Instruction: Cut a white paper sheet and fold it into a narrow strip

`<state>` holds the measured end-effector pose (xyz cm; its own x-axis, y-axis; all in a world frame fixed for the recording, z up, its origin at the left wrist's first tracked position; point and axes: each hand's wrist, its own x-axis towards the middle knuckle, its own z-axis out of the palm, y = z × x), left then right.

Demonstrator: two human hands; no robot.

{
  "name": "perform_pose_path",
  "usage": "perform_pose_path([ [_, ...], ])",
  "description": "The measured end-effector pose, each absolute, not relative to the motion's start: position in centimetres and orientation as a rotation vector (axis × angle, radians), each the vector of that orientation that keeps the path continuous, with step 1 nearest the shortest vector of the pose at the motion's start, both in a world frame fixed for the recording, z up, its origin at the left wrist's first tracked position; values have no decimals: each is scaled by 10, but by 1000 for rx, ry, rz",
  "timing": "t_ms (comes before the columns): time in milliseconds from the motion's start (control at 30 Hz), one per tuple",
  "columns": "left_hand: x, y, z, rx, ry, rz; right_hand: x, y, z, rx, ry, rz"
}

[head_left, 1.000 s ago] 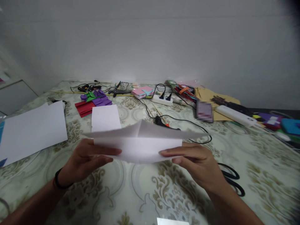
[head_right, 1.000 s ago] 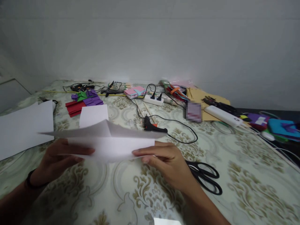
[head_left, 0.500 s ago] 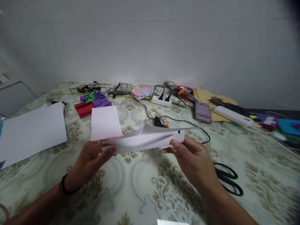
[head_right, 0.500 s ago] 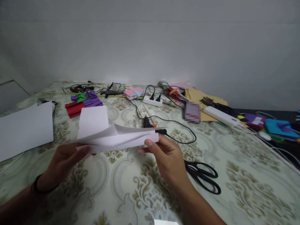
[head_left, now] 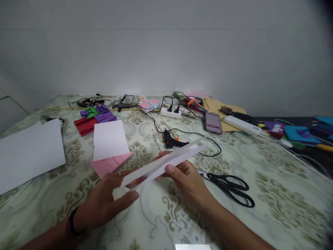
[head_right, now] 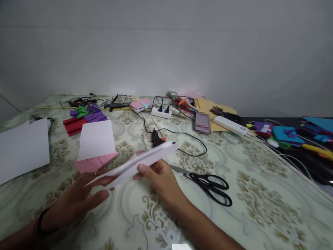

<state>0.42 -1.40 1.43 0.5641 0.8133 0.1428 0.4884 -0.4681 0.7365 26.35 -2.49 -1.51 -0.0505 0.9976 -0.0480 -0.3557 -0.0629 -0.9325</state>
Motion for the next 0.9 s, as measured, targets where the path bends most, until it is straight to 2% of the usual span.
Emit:
perform_pose_path([
  [167, -6, -3, 12, 1849, 695, 924, 273, -22, -2, -975, -924, 1445],
  [367, -5, 23, 6, 1438, 814, 1099, 279, -21, 4, -970, -1399, 1795],
  [467, -5, 29, 9, 1555, 838, 1115, 276, -20, 0, -1034, -1718, 1727],
  [600, -8, 26, 22, 2017, 946, 996, 272, -22, -2, -1173, -1944, 1467],
  [733, -8, 21, 30, 2306, 887, 869, 271, -24, 1, -1201, -2106, 1397],
  [900, 2, 14, 19, 2449, 662, 502, 267, -26, 2, -1152, -2286, 1338],
])
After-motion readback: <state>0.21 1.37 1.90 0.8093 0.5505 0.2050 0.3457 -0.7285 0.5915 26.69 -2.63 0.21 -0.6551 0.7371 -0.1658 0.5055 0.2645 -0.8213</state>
